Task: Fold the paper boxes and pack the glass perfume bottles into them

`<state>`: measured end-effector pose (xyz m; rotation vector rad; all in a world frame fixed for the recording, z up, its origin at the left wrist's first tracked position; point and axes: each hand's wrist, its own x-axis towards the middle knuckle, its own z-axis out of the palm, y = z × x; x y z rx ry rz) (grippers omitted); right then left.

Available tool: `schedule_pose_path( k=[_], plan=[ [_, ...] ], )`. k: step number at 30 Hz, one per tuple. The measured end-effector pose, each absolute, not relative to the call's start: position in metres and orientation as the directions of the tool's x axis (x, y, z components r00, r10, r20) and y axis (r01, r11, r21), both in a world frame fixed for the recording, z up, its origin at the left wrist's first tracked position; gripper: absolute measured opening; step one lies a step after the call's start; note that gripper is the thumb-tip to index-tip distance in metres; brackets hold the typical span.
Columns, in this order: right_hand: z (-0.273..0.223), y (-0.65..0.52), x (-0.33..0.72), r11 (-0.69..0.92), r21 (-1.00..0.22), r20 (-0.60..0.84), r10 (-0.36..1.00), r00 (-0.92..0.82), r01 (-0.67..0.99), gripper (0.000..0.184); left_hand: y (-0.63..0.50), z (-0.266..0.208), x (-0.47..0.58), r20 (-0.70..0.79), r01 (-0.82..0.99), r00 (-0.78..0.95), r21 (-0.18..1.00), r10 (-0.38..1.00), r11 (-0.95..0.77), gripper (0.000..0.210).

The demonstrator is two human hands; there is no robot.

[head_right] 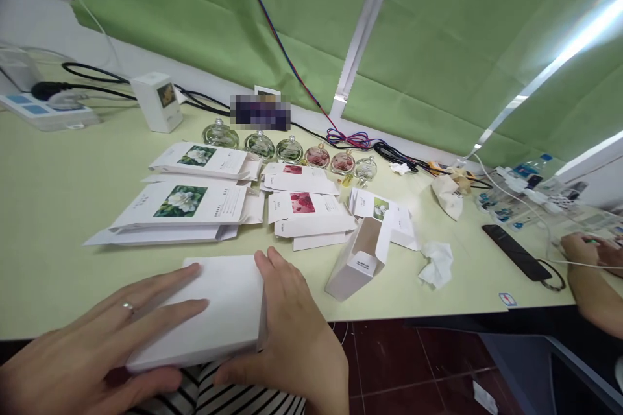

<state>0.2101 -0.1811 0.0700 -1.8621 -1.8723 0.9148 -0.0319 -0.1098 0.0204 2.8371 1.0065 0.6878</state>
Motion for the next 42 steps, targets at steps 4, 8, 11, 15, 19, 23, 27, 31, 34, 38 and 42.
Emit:
schedule_pose_path(
  k=[4,8,11,15,19,23,27,31,34,38,42],
  plan=[
    [0.065,-0.168,0.217,0.013,-0.647,-0.130,0.983,-0.127,0.762,0.115,-0.100,0.026,-0.022,0.408,0.557,0.698,0.207,0.589,-0.804,0.045],
    [0.060,-0.168,0.216,0.013,-0.622,-0.082,0.993,-0.082,0.783,0.106,-0.093,0.025,-0.020,0.372,0.538,0.639,0.408,0.673,-0.737,0.049],
    [0.060,-0.170,0.214,-0.018,-0.622,-0.085,0.995,-0.044,0.782,0.106,-0.093,0.022,-0.022,0.348,0.525,0.600,0.508,0.720,-0.683,0.049],
    [0.060,-0.172,0.212,-0.038,-0.650,-0.080,0.997,-0.019,0.759,0.113,-0.094,0.023,-0.028,0.312,0.520,0.570,0.579,0.760,-0.628,0.048],
    [0.053,-0.174,0.214,0.014,-0.735,-0.013,0.999,-0.035,0.678,0.116,-0.094,0.025,-0.031,0.352,0.458,0.596,0.590,0.722,-0.665,0.039],
    [0.044,-0.178,0.217,0.086,-0.781,0.087,0.996,-0.028,0.619,0.112,-0.096,0.027,-0.029,0.348,0.450,0.594,0.603,0.725,-0.658,0.044],
    [0.041,-0.179,0.219,0.160,-0.758,0.161,0.985,-0.055,0.633,0.108,-0.098,0.030,-0.025,0.248,0.520,0.592,0.610,0.767,-0.598,0.064],
    [0.042,-0.178,0.220,0.218,-0.734,0.206,0.974,-0.094,0.643,0.101,-0.098,0.034,-0.022,0.196,0.544,0.610,0.601,0.768,-0.585,0.083],
    [0.043,-0.178,0.220,0.221,-0.745,0.212,0.973,-0.090,0.630,0.094,-0.099,0.036,-0.020,0.203,0.545,0.619,0.584,0.759,-0.601,0.083],
    [0.044,-0.184,0.225,0.116,-0.811,0.123,0.992,-0.028,0.574,0.103,-0.100,0.037,-0.018,0.202,0.567,0.616,0.558,0.762,-0.606,0.083],
    [0.043,-0.188,0.234,0.124,-0.897,0.101,0.992,-0.076,0.425,0.108,-0.100,0.036,-0.019,0.187,0.596,0.603,0.542,0.776,-0.593,0.089]
  ],
)
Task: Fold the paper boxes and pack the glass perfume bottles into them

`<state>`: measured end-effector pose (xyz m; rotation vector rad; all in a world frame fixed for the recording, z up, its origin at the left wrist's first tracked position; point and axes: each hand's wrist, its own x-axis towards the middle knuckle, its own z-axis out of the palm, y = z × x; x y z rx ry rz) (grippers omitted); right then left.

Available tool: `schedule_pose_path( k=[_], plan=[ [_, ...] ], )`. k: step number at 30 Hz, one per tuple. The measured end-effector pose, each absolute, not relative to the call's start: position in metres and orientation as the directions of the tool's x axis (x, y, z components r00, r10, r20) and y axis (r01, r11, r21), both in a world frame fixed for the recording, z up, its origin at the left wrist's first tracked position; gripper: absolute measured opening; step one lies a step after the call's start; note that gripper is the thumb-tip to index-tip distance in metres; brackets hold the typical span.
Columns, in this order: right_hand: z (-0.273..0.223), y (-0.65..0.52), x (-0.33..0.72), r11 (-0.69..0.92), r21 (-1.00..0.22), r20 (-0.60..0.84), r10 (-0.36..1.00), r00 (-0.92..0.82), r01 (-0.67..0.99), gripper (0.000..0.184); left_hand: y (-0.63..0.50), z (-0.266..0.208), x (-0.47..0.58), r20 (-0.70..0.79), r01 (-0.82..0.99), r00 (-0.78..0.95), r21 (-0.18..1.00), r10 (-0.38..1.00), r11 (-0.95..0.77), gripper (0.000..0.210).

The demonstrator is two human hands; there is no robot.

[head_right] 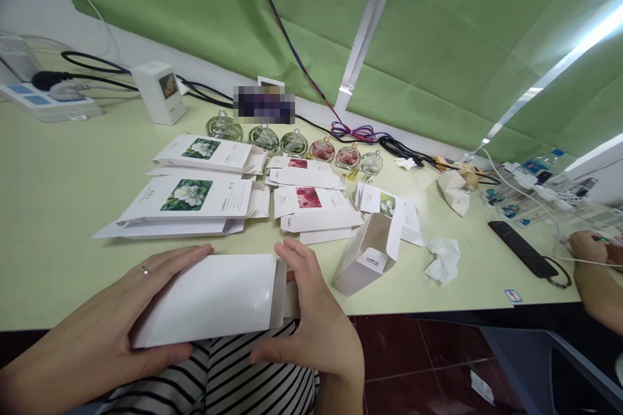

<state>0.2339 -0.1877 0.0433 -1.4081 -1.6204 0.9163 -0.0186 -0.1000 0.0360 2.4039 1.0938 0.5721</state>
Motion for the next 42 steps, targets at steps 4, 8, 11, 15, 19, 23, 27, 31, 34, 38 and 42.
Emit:
schedule_pose_path(
  k=[4,8,11,15,19,23,27,31,34,38,42],
  plan=[
    [0.041,-0.187,0.239,0.141,-0.956,0.124,0.989,-0.085,0.256,0.103,-0.100,0.036,-0.020,0.183,0.593,0.619,0.529,0.764,-0.607,0.086],
    [0.040,-0.187,0.238,0.082,-0.970,0.071,0.996,-0.054,0.228,0.101,-0.100,0.037,-0.020,0.165,0.597,0.620,0.534,0.767,-0.598,0.085],
    [0.040,-0.188,0.238,0.064,-0.977,0.055,0.997,-0.047,0.203,0.100,-0.101,0.038,-0.019,0.155,0.597,0.622,0.542,0.768,-0.592,0.084],
    [0.038,-0.189,0.240,0.033,-0.978,0.022,0.998,-0.058,0.207,0.101,-0.101,0.039,-0.019,0.154,0.593,0.630,0.538,0.761,-0.599,0.084],
    [0.039,-0.188,0.241,0.022,-0.978,0.010,0.998,-0.059,0.209,0.100,-0.100,0.038,-0.019,0.160,0.598,0.627,0.528,0.762,-0.603,0.087],
    [0.044,-0.187,0.239,0.011,-0.969,-0.003,0.998,-0.055,0.245,0.099,-0.101,0.037,-0.020,0.180,0.591,0.623,0.529,0.761,-0.609,0.090],
    [0.048,-0.187,0.237,0.023,-0.958,0.006,0.998,-0.061,0.287,0.096,-0.101,0.036,-0.021,0.194,0.558,0.625,0.567,0.756,-0.606,0.091],
    [0.048,-0.188,0.236,0.011,-0.949,-0.003,0.999,-0.045,0.316,0.097,-0.101,0.036,-0.021,0.207,0.545,0.617,0.584,0.759,-0.602,0.088],
    [0.049,-0.187,0.237,0.074,-0.938,0.047,0.995,-0.087,0.340,0.098,-0.101,0.036,-0.021,0.223,0.543,0.618,0.573,0.754,-0.614,0.086],
    [0.055,-0.185,0.237,0.142,-0.884,0.066,0.981,-0.182,0.445,0.092,-0.100,0.036,-0.021,0.233,0.528,0.633,0.568,0.738,-0.632,0.083],
    [0.058,-0.184,0.236,0.136,-0.840,0.032,0.979,-0.201,0.526,0.079,-0.100,0.036,-0.021,0.238,0.527,0.645,0.549,0.726,-0.649,0.082]
  ],
)
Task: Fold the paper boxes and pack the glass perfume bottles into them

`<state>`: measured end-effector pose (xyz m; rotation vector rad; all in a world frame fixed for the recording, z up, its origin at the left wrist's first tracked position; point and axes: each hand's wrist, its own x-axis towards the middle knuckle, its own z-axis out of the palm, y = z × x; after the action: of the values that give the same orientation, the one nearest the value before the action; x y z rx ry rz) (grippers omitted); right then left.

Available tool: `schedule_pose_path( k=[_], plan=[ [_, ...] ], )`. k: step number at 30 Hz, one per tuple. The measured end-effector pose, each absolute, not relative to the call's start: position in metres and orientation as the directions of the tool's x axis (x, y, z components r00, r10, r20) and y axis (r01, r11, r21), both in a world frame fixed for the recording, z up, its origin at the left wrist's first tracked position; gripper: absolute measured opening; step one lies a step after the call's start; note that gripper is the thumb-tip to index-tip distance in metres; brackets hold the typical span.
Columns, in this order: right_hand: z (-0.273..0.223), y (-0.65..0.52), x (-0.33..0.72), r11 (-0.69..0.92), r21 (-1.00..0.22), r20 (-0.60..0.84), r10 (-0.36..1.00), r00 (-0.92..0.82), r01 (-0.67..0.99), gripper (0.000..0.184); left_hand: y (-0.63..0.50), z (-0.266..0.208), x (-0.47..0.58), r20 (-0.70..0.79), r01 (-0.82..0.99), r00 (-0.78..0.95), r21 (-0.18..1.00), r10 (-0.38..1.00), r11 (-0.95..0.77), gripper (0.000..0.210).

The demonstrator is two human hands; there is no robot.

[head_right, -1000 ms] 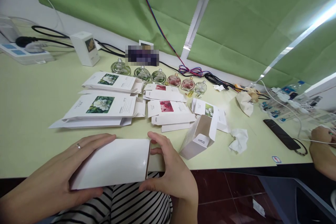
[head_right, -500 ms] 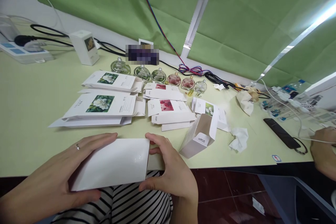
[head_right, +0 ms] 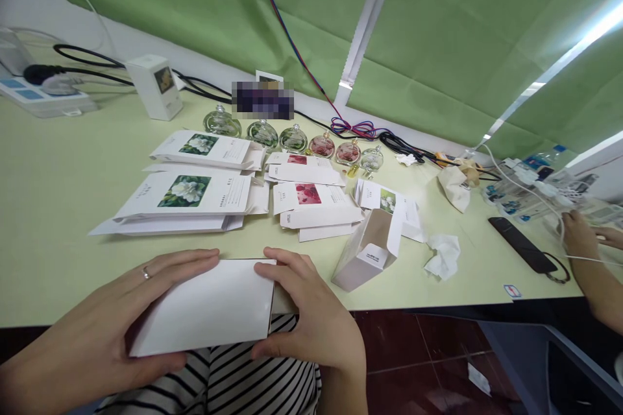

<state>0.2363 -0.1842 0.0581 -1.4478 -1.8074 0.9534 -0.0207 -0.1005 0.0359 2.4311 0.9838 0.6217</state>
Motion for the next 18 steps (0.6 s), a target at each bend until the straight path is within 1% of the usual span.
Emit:
schedule_pose_path(
  k=[2,4,6,9,10,12,14,16,18],
  plan=[
    [0.058,-0.184,0.236,0.131,-0.836,0.028,0.980,-0.197,0.533,0.078,-0.101,0.036,-0.021,0.236,0.534,0.644,0.544,0.728,-0.648,0.082],
    [0.059,-0.183,0.235,0.126,-0.836,0.020,0.980,-0.200,0.534,0.082,-0.100,0.036,-0.021,0.231,0.535,0.643,0.547,0.730,-0.644,0.082],
    [0.059,-0.181,0.233,0.122,-0.833,0.015,0.980,-0.199,0.540,0.086,-0.099,0.035,-0.021,0.227,0.528,0.647,0.556,0.728,-0.642,0.082],
    [0.060,-0.180,0.233,0.132,-0.834,0.033,0.981,-0.189,0.536,0.086,-0.099,0.035,-0.023,0.192,0.532,0.644,0.584,0.741,-0.613,0.082],
    [0.060,-0.180,0.233,0.129,-0.837,0.036,0.983,-0.182,0.531,0.086,-0.099,0.035,-0.024,0.173,0.528,0.636,0.614,0.752,-0.587,0.083],
    [0.059,-0.182,0.236,0.113,-0.849,0.039,0.987,-0.153,0.516,0.085,-0.100,0.035,-0.026,0.135,0.490,0.604,0.715,0.786,-0.499,0.086],
    [0.055,-0.185,0.241,0.115,-0.868,0.071,0.992,-0.108,0.483,0.085,-0.103,0.035,-0.028,0.129,0.414,0.546,0.817,0.828,-0.401,0.095],
    [0.048,-0.188,0.246,0.160,-0.890,0.145,0.987,-0.066,0.427,0.085,-0.105,0.036,-0.029,0.199,0.311,0.475,0.873,0.857,-0.376,0.095],
    [0.042,-0.191,0.247,0.221,-0.905,0.228,0.973,-0.023,0.364,0.084,-0.106,0.037,-0.030,0.329,0.185,0.402,0.885,0.855,-0.428,0.083]
  ],
)
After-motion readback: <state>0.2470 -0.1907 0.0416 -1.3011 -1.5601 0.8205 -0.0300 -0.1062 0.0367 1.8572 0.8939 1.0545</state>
